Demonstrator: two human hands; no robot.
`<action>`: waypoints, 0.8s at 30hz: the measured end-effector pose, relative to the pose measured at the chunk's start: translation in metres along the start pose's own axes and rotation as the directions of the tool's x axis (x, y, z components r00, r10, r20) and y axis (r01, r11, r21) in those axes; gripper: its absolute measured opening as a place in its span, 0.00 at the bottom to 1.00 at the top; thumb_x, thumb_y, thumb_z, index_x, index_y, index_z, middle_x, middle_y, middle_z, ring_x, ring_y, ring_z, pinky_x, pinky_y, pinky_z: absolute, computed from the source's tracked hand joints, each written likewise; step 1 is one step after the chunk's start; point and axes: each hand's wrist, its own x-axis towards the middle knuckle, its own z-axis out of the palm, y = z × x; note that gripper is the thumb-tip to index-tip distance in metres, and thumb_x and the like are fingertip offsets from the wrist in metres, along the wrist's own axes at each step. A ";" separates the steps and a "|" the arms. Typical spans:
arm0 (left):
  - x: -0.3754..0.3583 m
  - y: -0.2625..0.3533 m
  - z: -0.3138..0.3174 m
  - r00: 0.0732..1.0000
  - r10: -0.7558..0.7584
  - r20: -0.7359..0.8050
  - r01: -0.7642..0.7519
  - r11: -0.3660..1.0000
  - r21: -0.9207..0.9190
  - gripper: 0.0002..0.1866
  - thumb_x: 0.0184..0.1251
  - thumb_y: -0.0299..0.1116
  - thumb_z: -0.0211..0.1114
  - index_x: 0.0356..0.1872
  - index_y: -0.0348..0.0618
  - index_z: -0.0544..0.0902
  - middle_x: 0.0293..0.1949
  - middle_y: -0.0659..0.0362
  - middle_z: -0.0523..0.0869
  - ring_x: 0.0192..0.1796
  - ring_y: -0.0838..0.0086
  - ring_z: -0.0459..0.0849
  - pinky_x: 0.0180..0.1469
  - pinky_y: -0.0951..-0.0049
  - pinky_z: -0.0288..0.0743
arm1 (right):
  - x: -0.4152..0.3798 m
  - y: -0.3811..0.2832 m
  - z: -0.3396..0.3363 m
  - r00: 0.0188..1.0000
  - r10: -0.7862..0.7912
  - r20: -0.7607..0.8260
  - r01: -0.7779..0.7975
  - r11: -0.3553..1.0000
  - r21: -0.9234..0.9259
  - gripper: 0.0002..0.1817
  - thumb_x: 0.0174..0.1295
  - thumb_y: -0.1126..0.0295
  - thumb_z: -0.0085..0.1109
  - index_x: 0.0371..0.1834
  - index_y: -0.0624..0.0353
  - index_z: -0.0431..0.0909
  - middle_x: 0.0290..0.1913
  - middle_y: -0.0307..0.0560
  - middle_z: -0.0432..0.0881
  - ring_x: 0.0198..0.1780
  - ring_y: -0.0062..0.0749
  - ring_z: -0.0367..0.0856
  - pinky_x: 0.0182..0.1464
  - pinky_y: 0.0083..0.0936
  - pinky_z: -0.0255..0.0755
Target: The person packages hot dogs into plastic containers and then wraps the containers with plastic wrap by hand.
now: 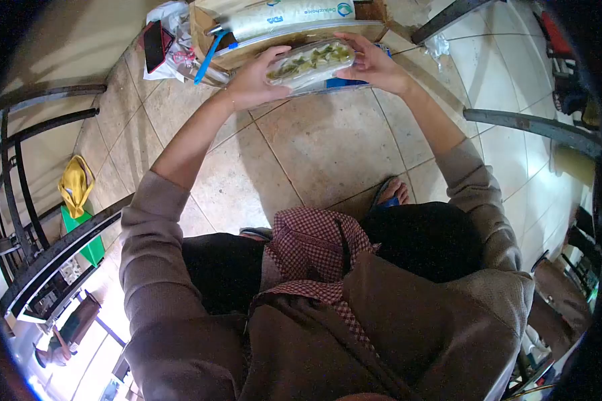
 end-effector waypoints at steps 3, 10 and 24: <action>-0.008 0.010 -0.003 0.999 0.031 0.031 -0.028 0.994 -0.106 0.45 0.49 0.30 0.75 0.70 0.44 0.60 0.68 0.49 0.68 0.70 0.62 0.66 0.67 0.67 0.65 | -0.005 -0.017 0.008 0.999 0.027 0.024 -0.029 0.993 0.118 0.43 0.56 0.73 0.69 0.73 0.55 0.54 0.68 0.43 0.64 0.63 0.28 0.70 0.59 0.25 0.72; -0.039 0.024 -0.003 0.993 -0.039 0.113 0.052 0.992 -0.119 0.45 0.51 0.21 0.74 0.70 0.41 0.57 0.68 0.52 0.64 0.71 0.69 0.60 0.70 0.69 0.61 | -0.007 -0.023 0.041 1.000 -0.016 0.005 0.016 0.995 0.094 0.49 0.54 0.78 0.69 0.75 0.49 0.48 0.70 0.44 0.58 0.62 0.33 0.71 0.57 0.30 0.75; -0.207 -0.038 0.038 0.847 -0.475 -0.240 0.525 0.817 0.239 0.40 0.46 0.42 0.73 0.60 0.41 0.65 0.51 0.43 0.78 0.52 0.51 0.80 0.55 0.57 0.75 | -0.048 -0.028 0.123 0.949 0.142 0.281 -0.121 0.988 -0.092 0.55 0.53 0.79 0.68 0.78 0.48 0.38 0.75 0.54 0.51 0.63 0.42 0.70 0.62 0.36 0.72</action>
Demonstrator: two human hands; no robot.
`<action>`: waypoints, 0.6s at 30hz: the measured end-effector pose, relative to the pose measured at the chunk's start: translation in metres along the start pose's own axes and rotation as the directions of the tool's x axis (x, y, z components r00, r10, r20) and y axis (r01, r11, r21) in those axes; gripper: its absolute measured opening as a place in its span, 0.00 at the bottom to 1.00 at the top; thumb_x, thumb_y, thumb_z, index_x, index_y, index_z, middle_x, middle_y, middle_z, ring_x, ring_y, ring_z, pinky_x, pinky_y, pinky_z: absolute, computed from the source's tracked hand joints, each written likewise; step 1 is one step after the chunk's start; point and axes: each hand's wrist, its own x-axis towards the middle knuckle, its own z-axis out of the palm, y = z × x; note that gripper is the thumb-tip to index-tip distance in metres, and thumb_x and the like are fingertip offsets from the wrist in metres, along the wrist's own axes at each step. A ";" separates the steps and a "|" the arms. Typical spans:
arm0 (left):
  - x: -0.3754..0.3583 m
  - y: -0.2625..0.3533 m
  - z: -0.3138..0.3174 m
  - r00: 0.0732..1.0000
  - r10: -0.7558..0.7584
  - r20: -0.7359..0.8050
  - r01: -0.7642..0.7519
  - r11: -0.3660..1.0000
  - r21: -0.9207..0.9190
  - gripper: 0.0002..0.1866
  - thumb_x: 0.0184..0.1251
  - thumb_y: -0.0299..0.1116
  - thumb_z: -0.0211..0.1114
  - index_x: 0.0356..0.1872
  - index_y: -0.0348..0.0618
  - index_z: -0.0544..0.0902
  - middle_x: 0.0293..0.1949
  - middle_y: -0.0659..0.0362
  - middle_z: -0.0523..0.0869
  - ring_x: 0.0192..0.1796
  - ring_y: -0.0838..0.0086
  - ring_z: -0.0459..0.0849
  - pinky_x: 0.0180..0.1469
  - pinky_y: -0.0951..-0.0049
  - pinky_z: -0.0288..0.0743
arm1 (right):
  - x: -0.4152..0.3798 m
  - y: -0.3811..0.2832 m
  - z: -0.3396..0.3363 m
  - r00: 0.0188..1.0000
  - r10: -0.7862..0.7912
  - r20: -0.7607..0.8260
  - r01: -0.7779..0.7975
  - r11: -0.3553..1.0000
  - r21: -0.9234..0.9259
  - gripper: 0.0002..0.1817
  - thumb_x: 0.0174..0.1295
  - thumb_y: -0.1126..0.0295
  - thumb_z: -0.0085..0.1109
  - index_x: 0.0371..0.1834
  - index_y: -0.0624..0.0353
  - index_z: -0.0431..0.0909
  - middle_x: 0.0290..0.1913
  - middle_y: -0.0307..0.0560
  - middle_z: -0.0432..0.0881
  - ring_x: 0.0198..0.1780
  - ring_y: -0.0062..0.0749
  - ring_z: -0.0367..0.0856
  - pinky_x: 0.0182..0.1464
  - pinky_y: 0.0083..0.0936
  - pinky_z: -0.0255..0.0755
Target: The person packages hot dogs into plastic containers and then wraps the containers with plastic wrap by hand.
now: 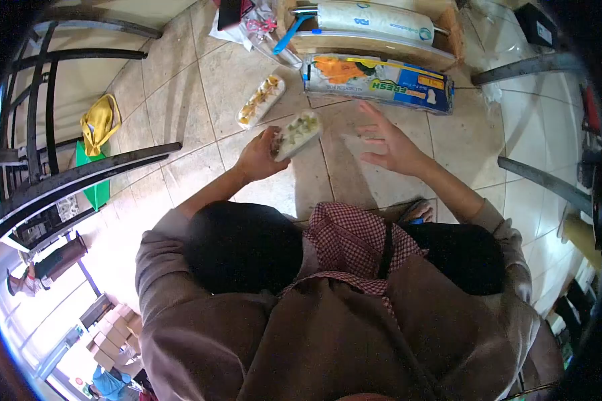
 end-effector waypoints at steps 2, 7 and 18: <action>0.002 -0.025 0.014 0.996 -0.006 -0.093 0.016 0.994 0.109 0.39 0.47 0.42 0.72 0.60 0.41 0.64 0.52 0.44 0.77 0.53 0.51 0.79 0.54 0.56 0.75 | -0.006 0.008 -0.004 0.999 -0.018 -0.036 0.016 0.999 -0.051 0.55 0.53 0.77 0.68 0.78 0.49 0.38 0.75 0.54 0.51 0.63 0.43 0.70 0.63 0.36 0.72; 0.020 -0.052 0.035 0.962 -0.087 -0.258 0.159 0.948 0.275 0.39 0.48 0.42 0.70 0.61 0.42 0.64 0.56 0.48 0.73 0.57 0.49 0.74 0.54 0.52 0.76 | -0.016 0.013 -0.012 0.988 -0.035 -0.149 0.004 0.979 -0.203 0.53 0.53 0.76 0.69 0.78 0.50 0.41 0.75 0.54 0.52 0.63 0.43 0.70 0.62 0.37 0.72; 0.042 -0.053 0.047 0.942 -0.208 -0.264 0.271 0.935 0.230 0.48 0.49 0.50 0.72 0.67 0.43 0.56 0.59 0.48 0.70 0.62 0.51 0.71 0.56 0.51 0.76 | -0.037 -0.002 -0.031 0.982 -0.058 -0.182 -0.015 0.925 -0.379 0.43 0.55 0.75 0.66 0.74 0.53 0.53 0.72 0.52 0.58 0.63 0.45 0.70 0.62 0.36 0.72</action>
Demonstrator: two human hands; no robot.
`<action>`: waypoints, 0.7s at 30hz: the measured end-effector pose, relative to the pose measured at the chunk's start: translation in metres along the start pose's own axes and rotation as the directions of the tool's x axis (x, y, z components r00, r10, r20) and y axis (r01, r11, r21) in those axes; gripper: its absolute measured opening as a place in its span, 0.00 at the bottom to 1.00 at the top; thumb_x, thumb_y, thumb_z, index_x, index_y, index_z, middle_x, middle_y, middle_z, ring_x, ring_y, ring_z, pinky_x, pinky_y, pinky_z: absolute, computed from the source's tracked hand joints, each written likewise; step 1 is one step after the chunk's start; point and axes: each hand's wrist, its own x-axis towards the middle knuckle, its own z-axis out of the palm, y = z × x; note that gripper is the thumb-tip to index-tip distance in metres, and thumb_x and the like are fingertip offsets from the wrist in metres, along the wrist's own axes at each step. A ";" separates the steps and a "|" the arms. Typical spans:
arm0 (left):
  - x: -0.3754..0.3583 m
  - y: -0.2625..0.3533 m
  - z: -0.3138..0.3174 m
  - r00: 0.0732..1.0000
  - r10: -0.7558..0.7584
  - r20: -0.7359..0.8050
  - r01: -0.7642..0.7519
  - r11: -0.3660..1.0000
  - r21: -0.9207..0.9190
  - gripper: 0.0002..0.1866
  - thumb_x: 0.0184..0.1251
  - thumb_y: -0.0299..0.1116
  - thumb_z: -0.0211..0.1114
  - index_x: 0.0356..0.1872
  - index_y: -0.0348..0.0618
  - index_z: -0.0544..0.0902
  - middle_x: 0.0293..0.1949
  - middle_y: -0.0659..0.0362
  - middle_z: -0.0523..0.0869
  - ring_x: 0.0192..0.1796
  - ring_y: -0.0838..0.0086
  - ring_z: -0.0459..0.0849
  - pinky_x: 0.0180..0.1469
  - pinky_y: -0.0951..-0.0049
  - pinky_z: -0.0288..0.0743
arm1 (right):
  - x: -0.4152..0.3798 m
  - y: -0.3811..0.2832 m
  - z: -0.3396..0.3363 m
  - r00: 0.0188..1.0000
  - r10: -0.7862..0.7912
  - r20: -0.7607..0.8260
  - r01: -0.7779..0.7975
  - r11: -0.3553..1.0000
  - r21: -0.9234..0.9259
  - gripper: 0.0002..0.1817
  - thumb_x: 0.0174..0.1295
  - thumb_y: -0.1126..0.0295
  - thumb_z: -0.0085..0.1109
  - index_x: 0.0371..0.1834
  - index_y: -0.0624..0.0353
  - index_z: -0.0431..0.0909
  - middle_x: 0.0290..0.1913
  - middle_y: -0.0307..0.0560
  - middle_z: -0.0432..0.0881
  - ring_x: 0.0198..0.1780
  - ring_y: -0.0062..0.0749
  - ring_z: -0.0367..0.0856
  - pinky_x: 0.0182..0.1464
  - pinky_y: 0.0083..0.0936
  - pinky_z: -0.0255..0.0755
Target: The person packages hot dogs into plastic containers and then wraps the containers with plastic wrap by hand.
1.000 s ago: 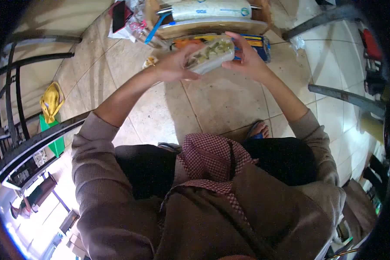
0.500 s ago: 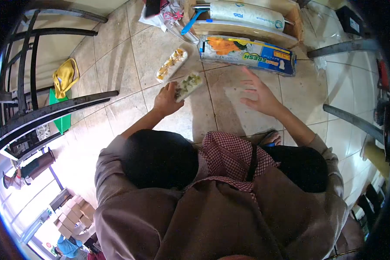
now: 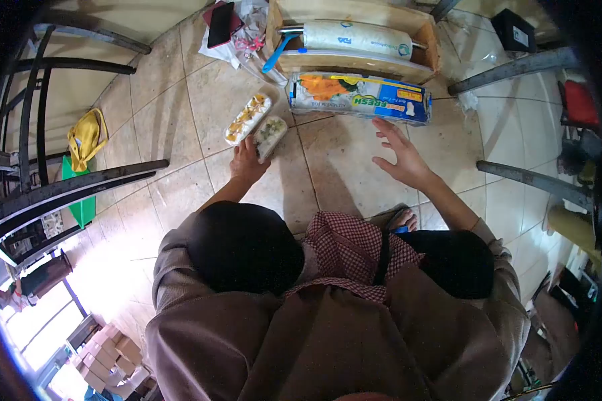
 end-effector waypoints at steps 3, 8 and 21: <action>-0.010 -0.001 -0.012 0.998 0.056 0.003 -0.056 0.997 0.060 0.52 0.48 0.52 0.72 0.71 0.44 0.52 0.60 0.47 0.70 0.62 0.51 0.71 0.56 0.51 0.76 | 0.000 0.001 -0.010 0.997 -0.060 -0.046 0.056 0.995 -0.080 0.35 0.58 0.75 0.63 0.71 0.53 0.62 0.70 0.53 0.62 0.64 0.47 0.70 0.61 0.34 0.72; -0.025 -0.004 -0.038 0.990 0.073 0.120 -0.097 0.973 0.208 0.54 0.53 0.57 0.68 0.75 0.49 0.46 0.59 0.42 0.73 0.58 0.48 0.76 0.53 0.49 0.77 | 0.004 0.008 -0.025 0.974 -0.199 -0.111 0.168 0.957 -0.235 0.22 0.60 0.77 0.60 0.59 0.56 0.75 0.57 0.53 0.75 0.55 0.44 0.77 0.53 0.31 0.75; 0.003 0.029 -0.167 0.885 0.465 -0.040 -0.441 0.861 0.255 0.22 0.64 0.52 0.60 0.47 0.45 0.72 0.33 0.48 0.84 0.38 0.52 0.84 0.41 0.56 0.77 | 0.032 -0.107 -0.137 0.918 -0.232 -0.321 0.197 0.971 -0.136 0.09 0.61 0.68 0.65 0.36 0.63 0.85 0.28 0.49 0.84 0.26 0.25 0.81 0.29 0.24 0.74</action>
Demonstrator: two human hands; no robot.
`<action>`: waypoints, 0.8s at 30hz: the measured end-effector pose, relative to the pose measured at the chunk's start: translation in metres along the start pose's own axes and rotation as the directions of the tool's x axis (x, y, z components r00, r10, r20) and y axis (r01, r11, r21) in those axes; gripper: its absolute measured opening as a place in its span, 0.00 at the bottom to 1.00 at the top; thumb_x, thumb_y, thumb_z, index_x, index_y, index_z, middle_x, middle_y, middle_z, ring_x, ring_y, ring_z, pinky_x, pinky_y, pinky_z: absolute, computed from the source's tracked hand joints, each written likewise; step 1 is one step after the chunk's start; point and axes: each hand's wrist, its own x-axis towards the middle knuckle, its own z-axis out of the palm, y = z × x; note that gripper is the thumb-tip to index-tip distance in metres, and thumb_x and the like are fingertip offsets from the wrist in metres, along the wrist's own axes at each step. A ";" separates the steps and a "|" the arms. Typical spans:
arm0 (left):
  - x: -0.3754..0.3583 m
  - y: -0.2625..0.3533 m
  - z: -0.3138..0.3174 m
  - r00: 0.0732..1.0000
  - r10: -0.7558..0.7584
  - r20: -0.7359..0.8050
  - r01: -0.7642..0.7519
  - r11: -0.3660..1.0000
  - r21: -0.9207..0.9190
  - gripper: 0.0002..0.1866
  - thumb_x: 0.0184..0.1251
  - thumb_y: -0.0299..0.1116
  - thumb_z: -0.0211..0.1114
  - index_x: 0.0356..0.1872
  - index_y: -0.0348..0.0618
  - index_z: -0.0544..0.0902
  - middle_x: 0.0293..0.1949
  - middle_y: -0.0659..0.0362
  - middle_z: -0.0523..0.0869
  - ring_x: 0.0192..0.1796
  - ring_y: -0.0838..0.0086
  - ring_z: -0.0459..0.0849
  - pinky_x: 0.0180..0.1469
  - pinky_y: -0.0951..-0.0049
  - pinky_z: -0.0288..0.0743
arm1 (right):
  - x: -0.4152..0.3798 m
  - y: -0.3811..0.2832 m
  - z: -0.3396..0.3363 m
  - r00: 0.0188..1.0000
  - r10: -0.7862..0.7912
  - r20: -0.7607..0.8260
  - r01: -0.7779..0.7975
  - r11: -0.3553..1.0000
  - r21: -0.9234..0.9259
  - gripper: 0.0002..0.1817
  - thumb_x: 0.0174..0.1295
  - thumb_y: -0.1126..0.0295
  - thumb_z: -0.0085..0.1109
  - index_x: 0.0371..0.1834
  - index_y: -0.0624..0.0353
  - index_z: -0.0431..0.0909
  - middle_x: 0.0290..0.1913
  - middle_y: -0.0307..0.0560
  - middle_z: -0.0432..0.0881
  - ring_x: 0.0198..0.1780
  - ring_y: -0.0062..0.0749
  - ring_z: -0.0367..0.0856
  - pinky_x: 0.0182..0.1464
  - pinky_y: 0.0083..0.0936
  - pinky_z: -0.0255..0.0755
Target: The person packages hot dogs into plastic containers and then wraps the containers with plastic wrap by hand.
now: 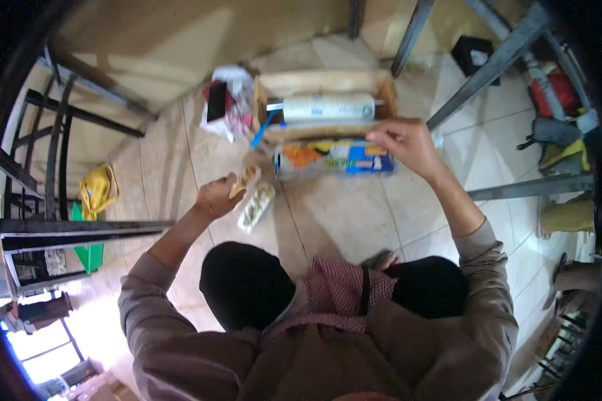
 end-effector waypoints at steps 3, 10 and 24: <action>0.022 0.024 -0.055 0.988 0.144 -0.061 -0.147 0.988 -0.048 0.17 0.66 0.50 0.60 0.40 0.46 0.76 0.33 0.50 0.83 0.36 0.54 0.84 0.40 0.56 0.77 | 0.049 -0.059 -0.048 0.970 -0.135 -0.202 0.158 0.982 0.105 0.17 0.66 0.60 0.59 0.42 0.65 0.83 0.36 0.46 0.85 0.37 0.25 0.81 0.42 0.23 0.74; 0.017 0.113 -0.176 0.743 0.587 -0.322 -0.550 0.809 0.207 0.12 0.63 0.45 0.63 0.34 0.48 0.82 0.34 0.58 0.82 0.38 0.64 0.83 0.40 0.67 0.78 | 0.119 -0.194 -0.106 0.709 -0.310 -0.633 0.683 0.526 0.507 0.28 0.71 0.52 0.51 0.60 0.67 0.68 0.54 0.51 0.77 0.52 0.36 0.78 0.59 0.30 0.67; -0.094 0.148 -0.383 -0.177 0.764 -0.620 -0.100 0.613 0.784 0.10 0.56 0.36 0.65 0.36 0.43 0.83 0.37 0.58 0.81 0.42 0.63 0.81 0.48 0.58 0.79 | 0.089 -0.285 -0.121 0.733 -0.666 0.136 0.667 0.744 0.047 0.15 0.57 0.69 0.69 0.46 0.63 0.81 0.38 0.44 0.84 0.33 0.22 0.81 0.35 0.18 0.74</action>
